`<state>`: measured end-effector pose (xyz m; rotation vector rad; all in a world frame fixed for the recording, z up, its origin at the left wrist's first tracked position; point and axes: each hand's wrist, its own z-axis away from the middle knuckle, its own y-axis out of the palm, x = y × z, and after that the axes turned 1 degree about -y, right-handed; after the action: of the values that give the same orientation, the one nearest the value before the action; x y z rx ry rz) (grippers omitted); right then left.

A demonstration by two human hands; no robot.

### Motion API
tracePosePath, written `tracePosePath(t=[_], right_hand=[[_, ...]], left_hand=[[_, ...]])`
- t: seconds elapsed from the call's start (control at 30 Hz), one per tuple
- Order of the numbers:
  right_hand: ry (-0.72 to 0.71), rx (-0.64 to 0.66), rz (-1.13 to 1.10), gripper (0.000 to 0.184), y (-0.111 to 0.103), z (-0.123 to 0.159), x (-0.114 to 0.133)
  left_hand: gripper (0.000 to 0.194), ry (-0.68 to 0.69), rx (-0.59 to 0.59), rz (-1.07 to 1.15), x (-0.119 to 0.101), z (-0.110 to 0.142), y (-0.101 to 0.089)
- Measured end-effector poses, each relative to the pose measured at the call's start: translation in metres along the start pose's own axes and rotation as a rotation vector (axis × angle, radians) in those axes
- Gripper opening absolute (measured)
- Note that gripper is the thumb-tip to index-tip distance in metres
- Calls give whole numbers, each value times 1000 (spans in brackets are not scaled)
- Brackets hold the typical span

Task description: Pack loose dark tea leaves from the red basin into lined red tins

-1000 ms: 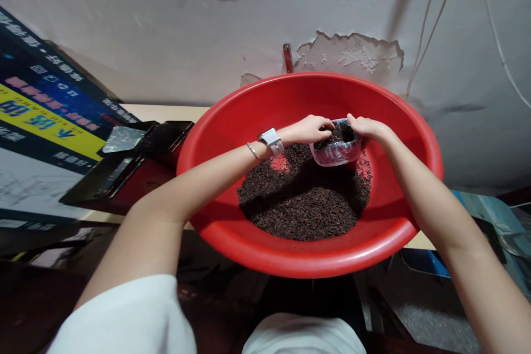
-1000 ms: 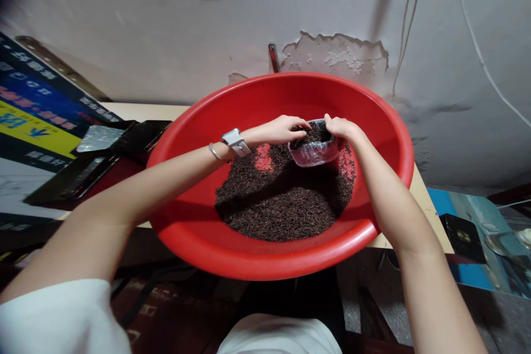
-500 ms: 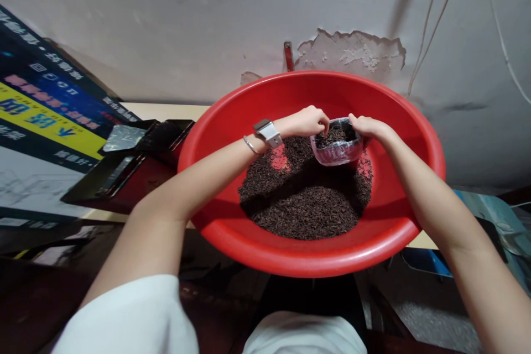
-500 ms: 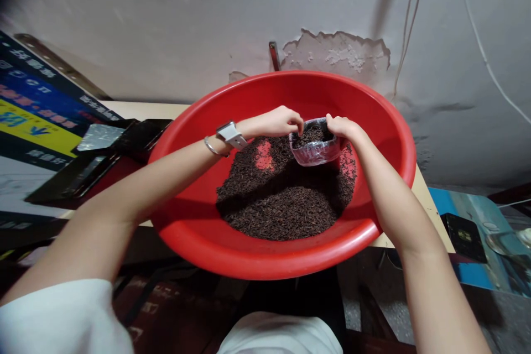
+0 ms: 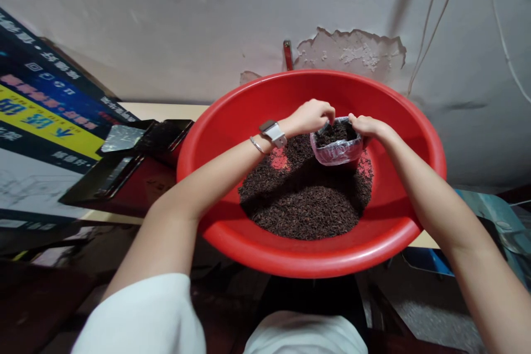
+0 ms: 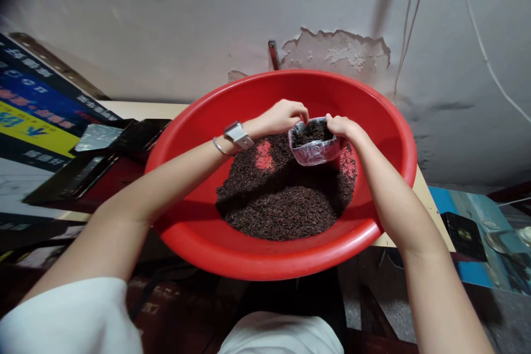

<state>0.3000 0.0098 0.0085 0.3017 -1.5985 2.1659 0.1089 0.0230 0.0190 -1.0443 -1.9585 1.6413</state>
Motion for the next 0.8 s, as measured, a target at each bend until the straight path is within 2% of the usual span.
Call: tracePosePath(t=[0.07,0.13,0.2,0.27,0.33,0.43,0.47,0.5,0.57,0.63,0.7,0.8], right_hand=[[0,-7,3,74,0,-1,-1],[0,-12,7,73,2,-4,-2],[-2,-24,19,72,3,-7,-3],[-11,-41,38,73,3,-8,-3],[-15,-54,56,74,3,-8,-3],[-29,-38,81,74,3,-7,-2],[-34,-35,90,73,3,-7,-2],[-39,-40,100,71,2,-7,-2],[-45,-57,121,68,2,-8,-2],[-41,-57,129,66,2,-8,-3],[-35,-40,116,67,2,-8,-3],[-25,-23,86,71,2,-6,-3]], left_hand=[[33,-20,1,-31,9,4,-10],[32,12,114,-87,16,9,-12],[33,59,232,-137,17,13,-6],[35,100,292,-154,13,14,6],[37,124,244,-148,5,13,17],[41,135,78,-110,-6,5,28],[42,148,61,-78,-8,1,30],[43,169,82,-35,-10,-3,32],[41,210,196,61,-12,-10,36],[39,191,287,164,-12,-13,37],[42,105,235,233,-11,-11,34],[41,-55,-53,204,-8,3,25]])
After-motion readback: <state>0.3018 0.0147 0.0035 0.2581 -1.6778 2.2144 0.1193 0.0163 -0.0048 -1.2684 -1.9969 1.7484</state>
